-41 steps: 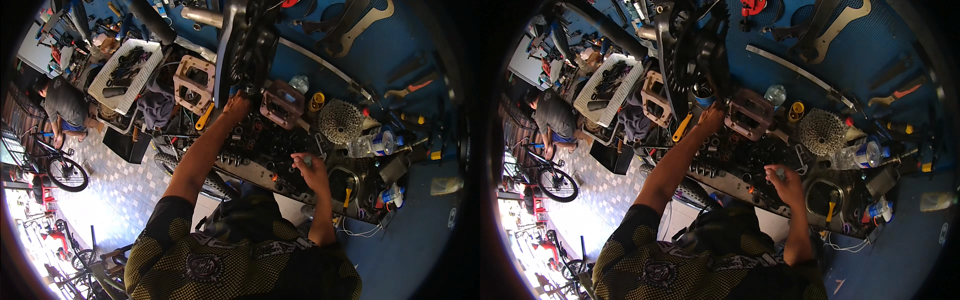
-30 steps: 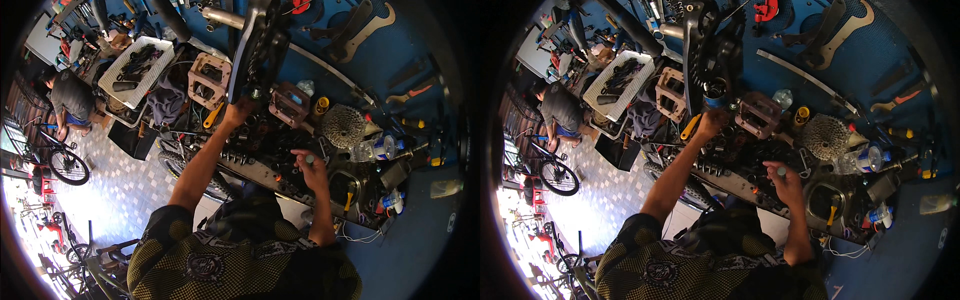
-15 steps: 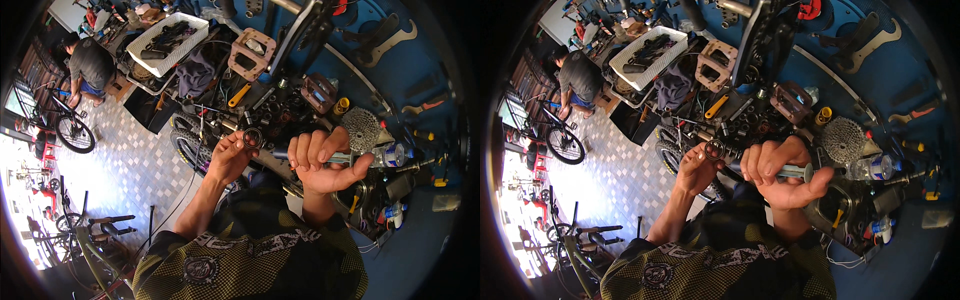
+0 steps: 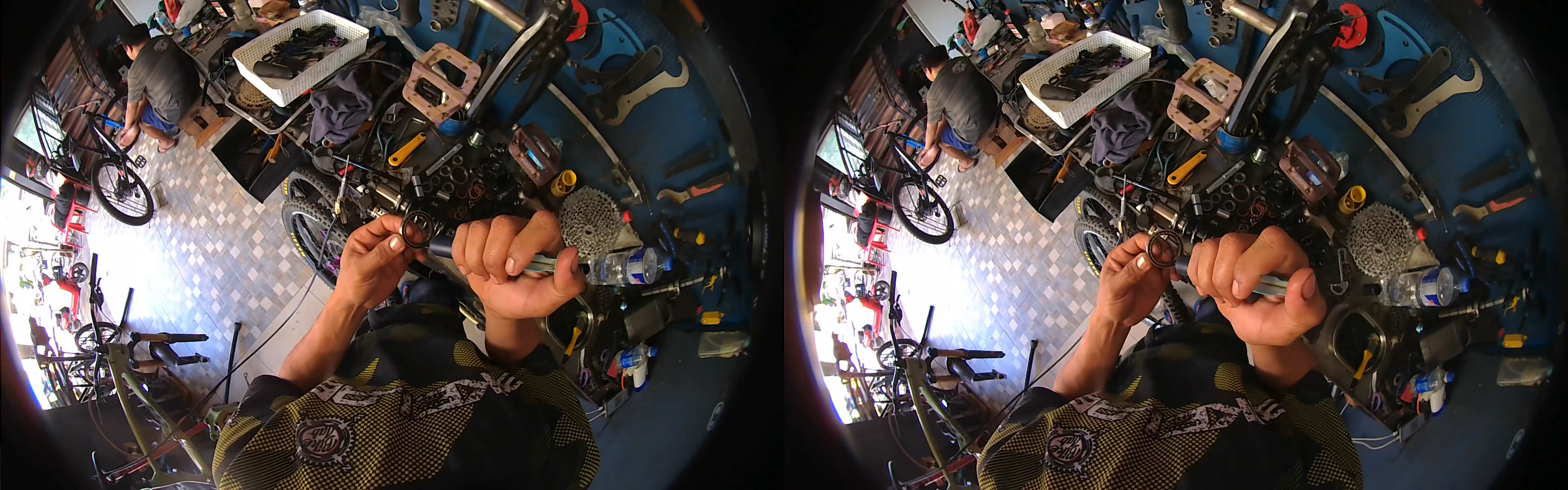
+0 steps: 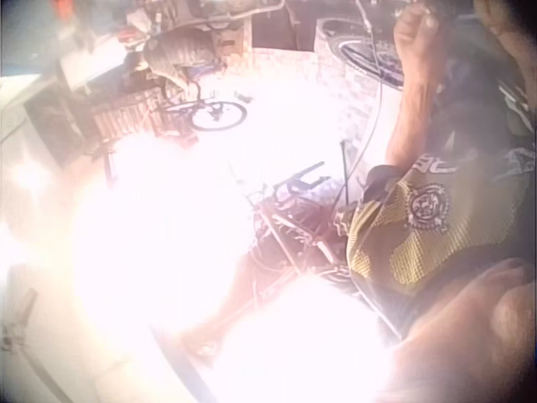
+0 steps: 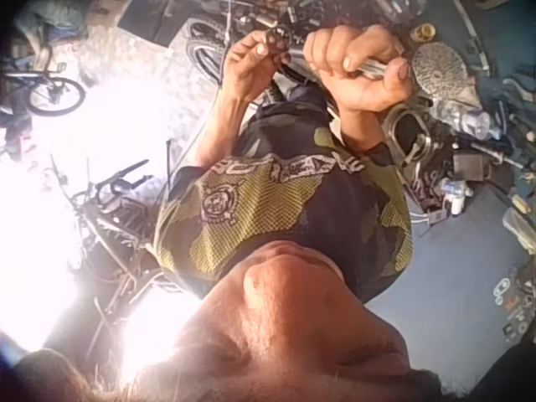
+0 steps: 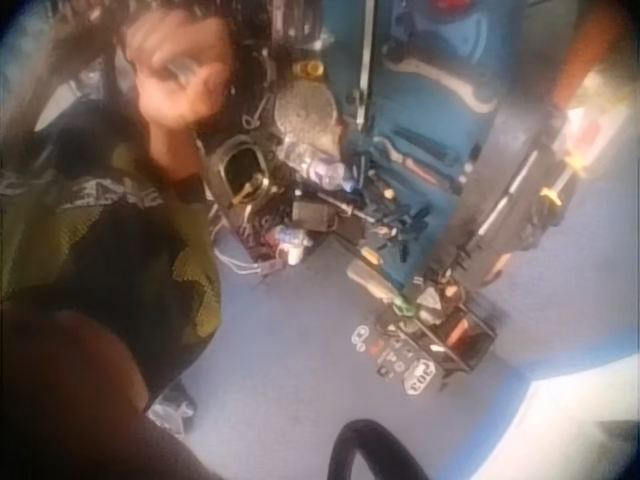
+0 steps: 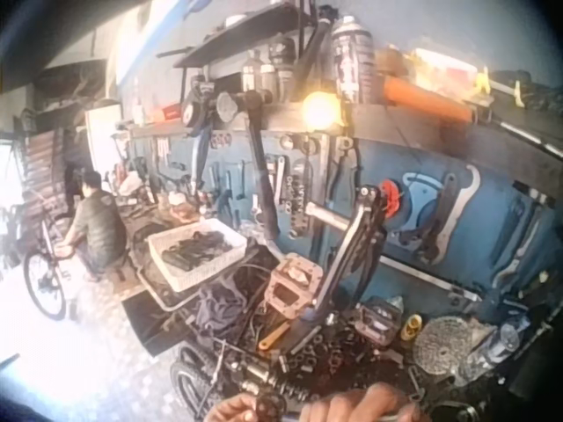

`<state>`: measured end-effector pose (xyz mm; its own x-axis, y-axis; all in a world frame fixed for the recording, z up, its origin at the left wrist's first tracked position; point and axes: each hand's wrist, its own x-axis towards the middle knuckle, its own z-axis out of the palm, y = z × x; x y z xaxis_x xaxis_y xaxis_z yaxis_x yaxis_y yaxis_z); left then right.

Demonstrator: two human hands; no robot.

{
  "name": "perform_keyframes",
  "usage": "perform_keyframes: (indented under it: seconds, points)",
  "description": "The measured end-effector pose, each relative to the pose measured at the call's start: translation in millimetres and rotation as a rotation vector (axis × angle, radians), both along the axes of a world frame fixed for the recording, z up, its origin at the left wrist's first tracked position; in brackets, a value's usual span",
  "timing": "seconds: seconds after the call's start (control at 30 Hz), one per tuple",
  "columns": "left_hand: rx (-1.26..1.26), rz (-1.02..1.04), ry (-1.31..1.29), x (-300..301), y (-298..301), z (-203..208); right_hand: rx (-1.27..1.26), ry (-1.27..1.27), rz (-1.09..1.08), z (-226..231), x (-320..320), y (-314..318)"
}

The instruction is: The person works at a cluttered workbench in a bicycle repair shop, handling small bicycle components such as bearings and seals. They repeatedly pick up, inspect, and place down parts while using a small tool to manipulate them. Another person is visible in the background working on a bicycle.

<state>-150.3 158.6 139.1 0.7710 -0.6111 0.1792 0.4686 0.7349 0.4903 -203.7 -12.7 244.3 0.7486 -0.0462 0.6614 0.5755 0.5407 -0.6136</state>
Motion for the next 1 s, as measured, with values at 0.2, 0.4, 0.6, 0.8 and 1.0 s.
perform_keyframes:
  seconds: [0.2,0.4,0.6,0.8,1.0]
  points:
    - [-0.009,-0.005,-0.014,-2.4,2.0,5.2,-0.002,-0.003,0.01,1.2,-2.1,2.1]
    - [-0.018,0.004,0.005,-4.9,0.0,5.8,-0.049,0.005,-0.001,6.0,-6.0,1.7]
    - [0.003,-0.024,-0.045,-2.0,-0.3,8.9,-0.059,0.015,-0.027,9.1,-4.9,-5.9]
    - [0.007,-0.052,-0.072,0.6,-0.5,8.9,-0.09,0.002,-0.025,9.8,3.5,-9.6]
    - [0.003,-0.08,-0.061,2.0,-0.8,10.9,-0.093,0.0,-0.031,9.8,9.6,-9.6]
